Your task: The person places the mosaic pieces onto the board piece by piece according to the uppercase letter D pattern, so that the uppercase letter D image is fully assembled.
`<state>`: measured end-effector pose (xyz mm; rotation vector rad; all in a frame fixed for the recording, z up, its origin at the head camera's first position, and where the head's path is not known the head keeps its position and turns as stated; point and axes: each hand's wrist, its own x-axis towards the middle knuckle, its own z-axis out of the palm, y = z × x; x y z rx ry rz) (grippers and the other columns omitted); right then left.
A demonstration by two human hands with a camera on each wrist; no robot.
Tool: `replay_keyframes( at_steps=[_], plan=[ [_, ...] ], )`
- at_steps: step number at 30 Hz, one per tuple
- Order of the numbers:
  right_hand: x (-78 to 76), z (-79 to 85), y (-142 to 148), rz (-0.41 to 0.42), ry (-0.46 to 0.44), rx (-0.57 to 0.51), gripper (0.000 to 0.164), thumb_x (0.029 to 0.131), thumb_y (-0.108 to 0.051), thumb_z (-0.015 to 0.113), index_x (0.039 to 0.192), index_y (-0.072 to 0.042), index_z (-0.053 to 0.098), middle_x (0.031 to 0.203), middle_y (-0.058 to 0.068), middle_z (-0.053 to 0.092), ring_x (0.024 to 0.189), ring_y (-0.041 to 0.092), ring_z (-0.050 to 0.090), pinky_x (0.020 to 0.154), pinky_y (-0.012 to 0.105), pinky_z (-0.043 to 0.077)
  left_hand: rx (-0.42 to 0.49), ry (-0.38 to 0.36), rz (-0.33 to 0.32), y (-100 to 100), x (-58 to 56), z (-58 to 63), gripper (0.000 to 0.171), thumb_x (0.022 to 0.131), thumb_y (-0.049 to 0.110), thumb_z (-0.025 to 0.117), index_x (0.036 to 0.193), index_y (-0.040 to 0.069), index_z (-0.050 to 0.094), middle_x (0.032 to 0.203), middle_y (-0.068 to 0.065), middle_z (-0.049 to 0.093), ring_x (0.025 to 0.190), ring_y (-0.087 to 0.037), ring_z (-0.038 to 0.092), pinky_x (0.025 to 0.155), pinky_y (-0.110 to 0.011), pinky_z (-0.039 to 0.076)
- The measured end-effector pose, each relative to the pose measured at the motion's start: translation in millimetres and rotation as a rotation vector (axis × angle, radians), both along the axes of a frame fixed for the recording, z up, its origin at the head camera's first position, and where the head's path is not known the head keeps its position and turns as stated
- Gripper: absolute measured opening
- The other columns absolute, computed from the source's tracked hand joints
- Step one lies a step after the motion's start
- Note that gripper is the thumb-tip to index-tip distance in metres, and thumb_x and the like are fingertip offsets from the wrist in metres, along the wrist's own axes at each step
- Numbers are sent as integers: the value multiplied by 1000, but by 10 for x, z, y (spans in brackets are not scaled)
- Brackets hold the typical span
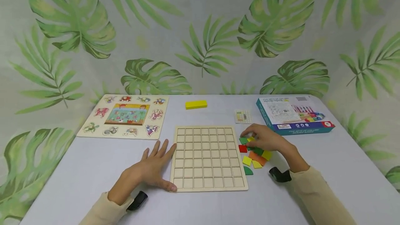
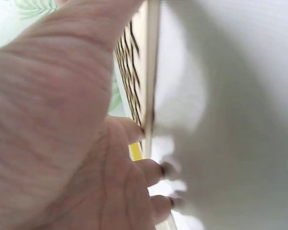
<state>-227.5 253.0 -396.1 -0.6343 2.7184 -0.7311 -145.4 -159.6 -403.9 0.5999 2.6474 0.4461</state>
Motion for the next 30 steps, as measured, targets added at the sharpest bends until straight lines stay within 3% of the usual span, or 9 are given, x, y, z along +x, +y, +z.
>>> replay_keyframes(
  at_steps=[6, 15, 23, 30],
  plan=[
    [-41, 56, -117, -12, -29, 59, 24, 87, -14, 77, 110, -11, 73, 114, 11, 66, 98, 26, 57, 87, 43, 53, -28, -26, 32, 43, 40, 60, 141, 59, 65, 86, 162, 8, 10, 166, -25, -1, 151, -50, -6, 113, -76, 3],
    [-131, 106, -185, -17, -67, 72, 16, 85, -6, 77, 96, -9, 67, 96, 7, 66, 86, 22, 57, 77, 35, 54, -1, -68, 4, 1, -14, 14, 142, 62, 69, 82, 162, 9, 1, 166, -24, -12, 150, -49, -16, 110, -78, -4],
    [-117, 167, -188, 23, -10, 50, 13, 86, -7, 77, 88, -9, 64, 87, 3, 66, 79, 18, 58, 72, 31, 52, 13, -83, -25, -18, -52, -26, 143, 64, 71, 81, 161, 10, -5, 165, -24, -18, 148, -50, -22, 107, -80, -7],
    [-119, 246, -291, 38, 44, 59, 12, 89, -6, 72, 88, -8, 61, 87, 3, 66, 80, 17, 59, 75, 34, 51, 10, -101, -20, -15, -79, -70, 156, 52, 77, 82, 161, 14, -9, 165, -20, -22, 148, -47, -27, 108, -79, -11]
  ],
)
